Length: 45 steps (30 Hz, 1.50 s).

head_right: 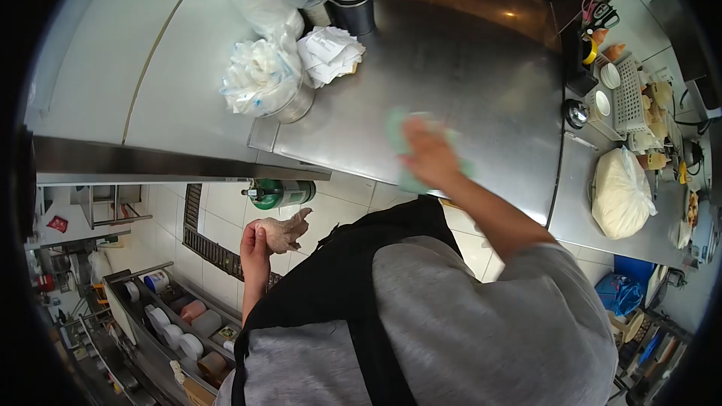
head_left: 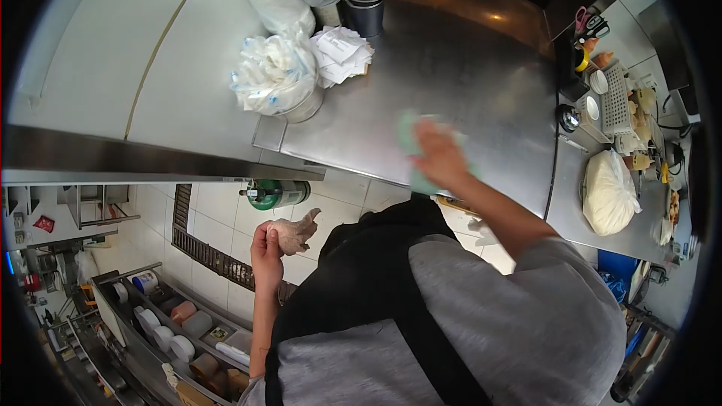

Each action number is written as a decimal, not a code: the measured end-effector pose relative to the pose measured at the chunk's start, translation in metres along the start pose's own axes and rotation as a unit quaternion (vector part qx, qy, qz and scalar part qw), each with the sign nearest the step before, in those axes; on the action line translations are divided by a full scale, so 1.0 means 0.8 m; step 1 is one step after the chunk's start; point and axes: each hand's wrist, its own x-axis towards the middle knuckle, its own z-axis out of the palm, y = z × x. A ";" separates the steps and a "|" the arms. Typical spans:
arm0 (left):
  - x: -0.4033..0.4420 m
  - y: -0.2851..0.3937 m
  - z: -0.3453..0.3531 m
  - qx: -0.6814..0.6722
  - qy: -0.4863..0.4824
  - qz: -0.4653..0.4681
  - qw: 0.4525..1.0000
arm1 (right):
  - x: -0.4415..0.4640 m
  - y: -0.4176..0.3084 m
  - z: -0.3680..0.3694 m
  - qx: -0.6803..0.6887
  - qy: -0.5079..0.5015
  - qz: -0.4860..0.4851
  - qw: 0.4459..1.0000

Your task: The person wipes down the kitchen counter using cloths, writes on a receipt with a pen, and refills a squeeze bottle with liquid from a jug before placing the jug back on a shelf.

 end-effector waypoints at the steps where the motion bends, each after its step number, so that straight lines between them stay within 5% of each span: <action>1: -0.006 -0.007 -0.011 -0.007 0.020 0.001 1.000 | -0.030 0.022 -0.014 -0.043 0.018 0.079 0.996; 3: -0.018 -0.024 -0.038 -0.017 0.045 0.006 0.999 | -0.083 0.059 -0.011 -0.084 0.042 0.204 0.974; 6: -0.044 -0.045 -0.076 -0.028 0.079 -0.001 0.997 | -0.087 0.023 0.007 -0.105 0.065 0.213 0.969; 8: -0.064 -0.046 -0.087 -0.028 0.107 -0.003 0.994 | -0.048 -0.033 0.012 -0.050 0.036 0.094 0.994; 11: -0.085 -0.067 -0.114 -0.030 0.126 0.000 0.992 | 0.038 -0.128 0.055 -0.025 0.129 -0.174 0.976; 15: -0.110 -0.065 -0.132 -0.033 0.144 -0.006 0.989 | 0.165 -0.257 0.100 -0.061 0.253 -0.298 0.918; 21: -0.119 -0.072 -0.148 -0.020 0.137 0.018 0.990 | 0.219 -0.316 0.123 -0.167 0.220 -0.198 0.940; 24: -0.106 -0.074 -0.154 -0.016 0.105 0.008 0.994 | 0.165 -0.248 0.079 -0.021 0.092 -0.224 0.970; 26: -0.087 -0.074 -0.158 -0.030 0.090 0.015 0.995 | 0.097 -0.168 0.040 -0.004 0.052 -0.128 0.990; 28: -0.067 -0.062 -0.155 -0.010 0.064 0.024 0.998 | 0.029 -0.067 0.015 -0.032 0.041 0.084 0.995; 32: -0.015 -0.043 -0.136 0.041 0.006 0.022 0.999 | -0.152 0.150 0.009 -0.117 0.181 0.362 0.907; 36: 0.033 -0.019 -0.088 0.055 -0.097 0.033 0.993 | -0.224 0.138 0.019 -0.099 0.211 0.469 0.852; 37: 0.046 -0.018 -0.077 0.064 -0.122 0.031 0.990 | -0.221 0.129 0.049 -0.150 0.219 0.447 0.854; 39: 0.062 -0.003 -0.035 0.059 -0.153 0.021 0.986 | -0.208 0.077 0.087 -0.038 0.328 0.373 0.867; 45: 0.096 0.037 0.116 0.061 -0.318 0.025 0.946 | -0.185 0.018 0.053 0.094 0.381 0.227 0.892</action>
